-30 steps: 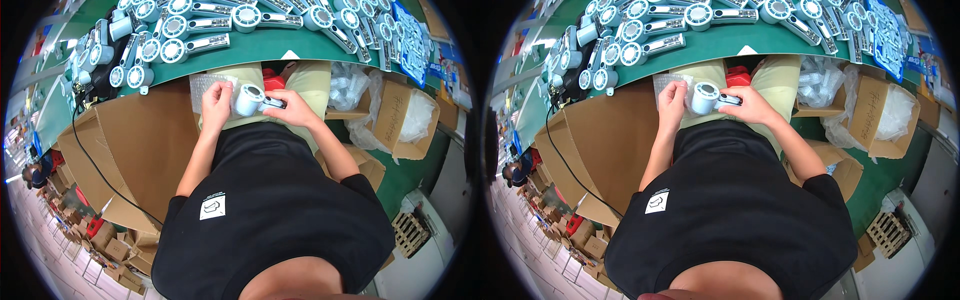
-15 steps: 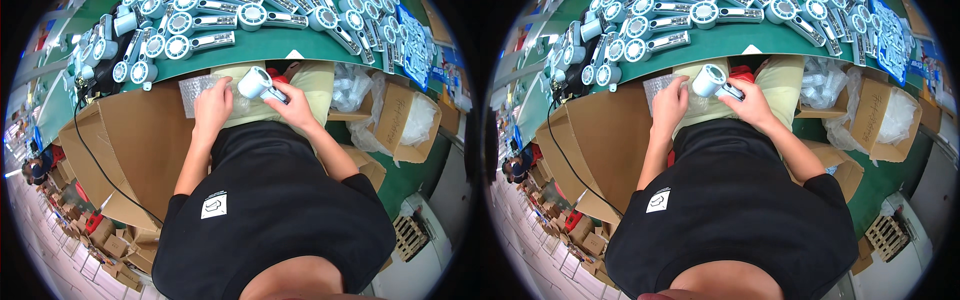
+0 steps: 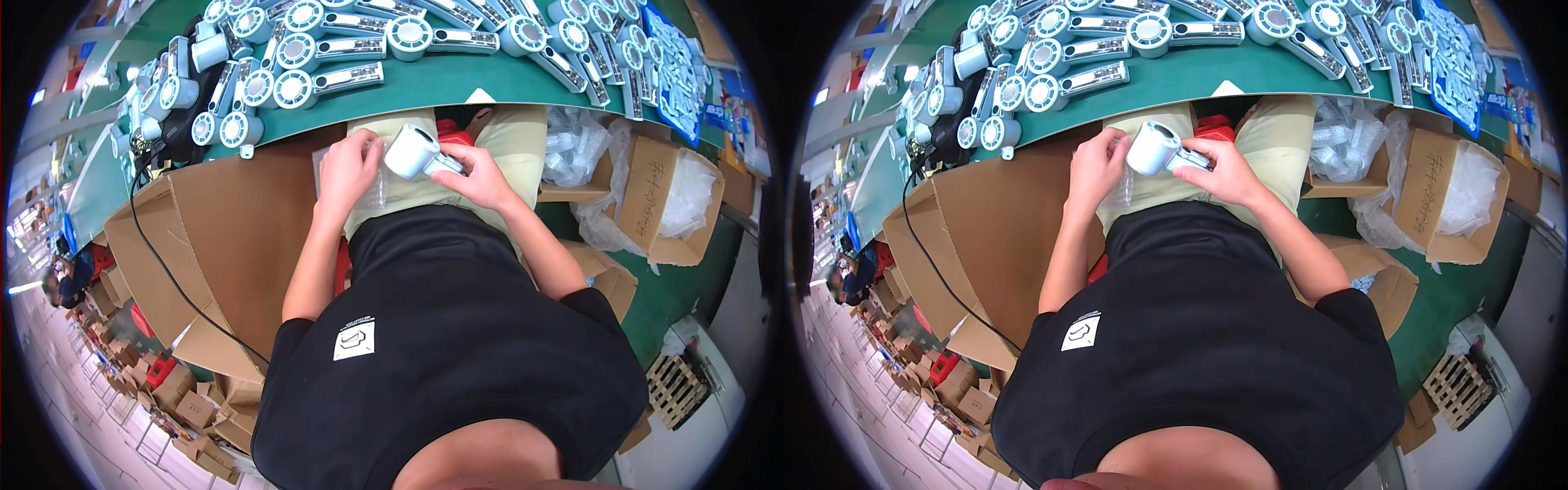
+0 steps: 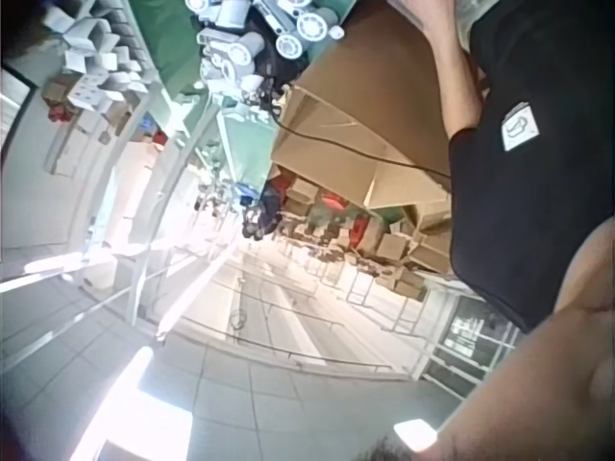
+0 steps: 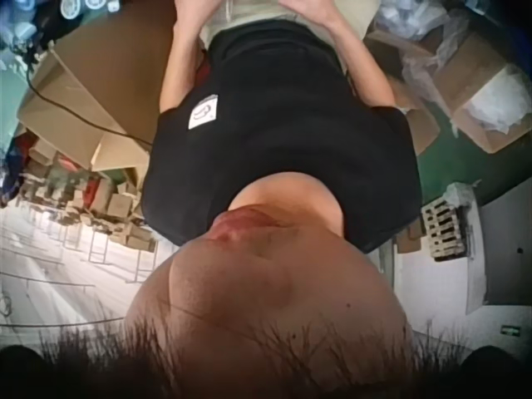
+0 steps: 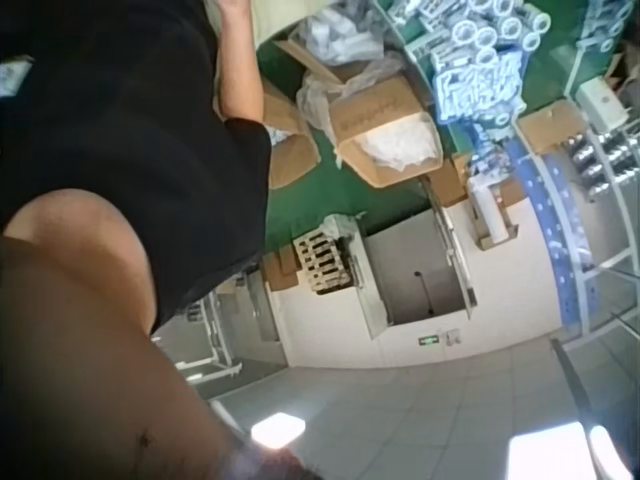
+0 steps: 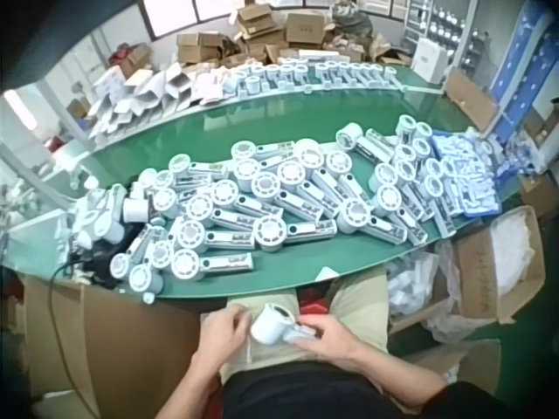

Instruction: Assemble metal mechanical components and wrap them in protective bubble wrap for packing into boxes.

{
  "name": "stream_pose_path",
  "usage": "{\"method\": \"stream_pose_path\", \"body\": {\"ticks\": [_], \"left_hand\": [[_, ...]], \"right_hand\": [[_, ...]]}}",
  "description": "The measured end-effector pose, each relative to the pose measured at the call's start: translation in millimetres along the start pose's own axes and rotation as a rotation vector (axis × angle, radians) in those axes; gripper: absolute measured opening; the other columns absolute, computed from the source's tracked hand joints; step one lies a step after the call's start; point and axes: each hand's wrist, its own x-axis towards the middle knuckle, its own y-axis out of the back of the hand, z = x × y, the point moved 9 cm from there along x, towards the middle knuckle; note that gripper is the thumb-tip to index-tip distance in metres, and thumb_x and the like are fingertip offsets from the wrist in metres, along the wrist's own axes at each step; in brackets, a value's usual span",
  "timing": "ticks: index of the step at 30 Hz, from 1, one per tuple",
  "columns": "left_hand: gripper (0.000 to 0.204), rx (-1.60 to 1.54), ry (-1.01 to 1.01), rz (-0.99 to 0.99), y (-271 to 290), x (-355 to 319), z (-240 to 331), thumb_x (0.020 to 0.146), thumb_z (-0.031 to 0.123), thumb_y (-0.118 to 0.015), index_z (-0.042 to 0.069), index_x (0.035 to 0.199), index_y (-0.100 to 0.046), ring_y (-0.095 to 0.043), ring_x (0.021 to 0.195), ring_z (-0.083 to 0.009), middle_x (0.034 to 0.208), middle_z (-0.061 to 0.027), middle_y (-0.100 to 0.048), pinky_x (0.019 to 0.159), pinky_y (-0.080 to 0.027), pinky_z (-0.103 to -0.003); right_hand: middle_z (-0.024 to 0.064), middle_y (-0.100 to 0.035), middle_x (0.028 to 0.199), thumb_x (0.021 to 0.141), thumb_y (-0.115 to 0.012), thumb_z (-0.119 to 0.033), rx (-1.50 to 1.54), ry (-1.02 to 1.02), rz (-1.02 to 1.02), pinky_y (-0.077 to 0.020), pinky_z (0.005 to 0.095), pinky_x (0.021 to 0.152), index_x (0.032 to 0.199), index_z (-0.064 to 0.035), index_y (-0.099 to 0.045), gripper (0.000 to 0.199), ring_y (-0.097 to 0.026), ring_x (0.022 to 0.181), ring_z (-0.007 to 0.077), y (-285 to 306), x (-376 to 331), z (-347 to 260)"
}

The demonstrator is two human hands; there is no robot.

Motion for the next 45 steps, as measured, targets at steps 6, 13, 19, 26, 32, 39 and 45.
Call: {"method": "stream_pose_path", "body": {"ticks": [6, 13, 19, 26, 32, 39, 45], "left_hand": [[0.022, -0.283, 0.088, -0.066, -14, 4, 0, 0.09, 0.011, -0.06, 0.003, 0.11, -0.063, -0.061, 0.075, -0.022, 0.095, -0.0129, -0.063, 0.067, -0.05, -0.031], [0.03, -0.751, -0.053, 0.004, -21, 4, -5, 0.087, -0.001, -0.062, -0.002, 0.117, -0.061, -0.061, 0.078, -0.016, 0.097, -0.0134, -0.067, 0.068, -0.05, -0.026], [0.037, -0.863, -0.035, -0.05, -9, 1, 3, 0.085, -0.006, -0.062, -0.004, 0.122, -0.059, -0.063, 0.083, -0.0149, 0.097, -0.0131, -0.068, 0.072, -0.051, -0.024], [0.037, -0.703, -0.017, -0.057, 9, -3, 10, 0.086, -0.005, -0.062, -0.005, 0.123, -0.058, -0.064, 0.085, -0.0142, 0.097, -0.0127, -0.068, 0.074, -0.053, -0.023], [0.036, -0.738, 0.016, -0.089, 3, -5, 2, 0.086, -0.006, -0.061, -0.005, 0.122, -0.059, -0.062, 0.08, -0.0134, 0.096, -0.0116, -0.066, 0.071, -0.052, -0.024], [0.038, -0.512, -0.083, 0.021, 13, -8, 12, 0.086, -0.005, -0.059, -0.003, 0.124, -0.055, -0.058, 0.074, -0.0129, 0.094, -0.0095, -0.061, 0.068, -0.051, -0.024], [0.04, -0.79, -0.003, 0.107, -7, -6, -13, 0.088, -0.001, -0.058, -0.001, 0.127, -0.052, -0.057, 0.073, -0.0128, 0.092, -0.0084, -0.059, 0.066, -0.05, -0.025]], "right_hand": [[0.0107, -0.069, 0.099, 0.083, -0.073, -0.011, 0.006, -0.001, -0.163, -0.0486, 0.0255, 0.072, 0.117, 0.008, -0.064, 0.04, -0.06, 0.08, 0.0147, -13, 3, -11], [0.0086, -0.069, 0.104, 0.083, -0.071, -0.008, 0.428, -0.039, -0.326, -0.048, 0.0248, 0.076, 0.12, 0.0051, -0.064, 0.04, -0.06, 0.083, 0.014, -17, 8, 1], [0.0068, -0.07, 0.104, 0.083, -0.072, -0.013, 0.016, 0.173, -0.44, -0.0491, 0.0284, 0.079, 0.119, 0.0047, -0.065, 0.04, -0.064, 0.085, 0.0181, -20, 22, -13], [0.0088, -0.071, 0.099, 0.082, -0.072, -0.013, -0.136, -0.105, -0.452, -0.0489, 0.031, 0.076, 0.115, 0.0061, -0.066, 0.039, -0.063, 0.083, 0.019, -12, 27, 3], [0.0086, -0.069, 0.099, 0.081, -0.071, -0.009, -0.491, -0.13, -0.333, -0.0463, 0.0276, 0.072, 0.115, 0.0066, -0.064, 0.038, -0.056, 0.078, 0.0145, -8, 29, -9], [0.01, -0.069, 0.101, 0.082, -0.071, -0.01, -0.177, -0.097, -0.081, -0.048, 0.0294, 0.072, 0.116, 0.0049, -0.063, 0.038, -0.059, 0.077, 0.0175, 1, 27, 0], [0.0107, -0.068, 0.105, 0.082, -0.07, -0.014, -0.356, 0.03, 0.034, -0.0508, 0.0333, 0.076, 0.116, 0.0021, -0.063, 0.039, -0.064, 0.084, 0.0261, -5, 15, -6]]}}
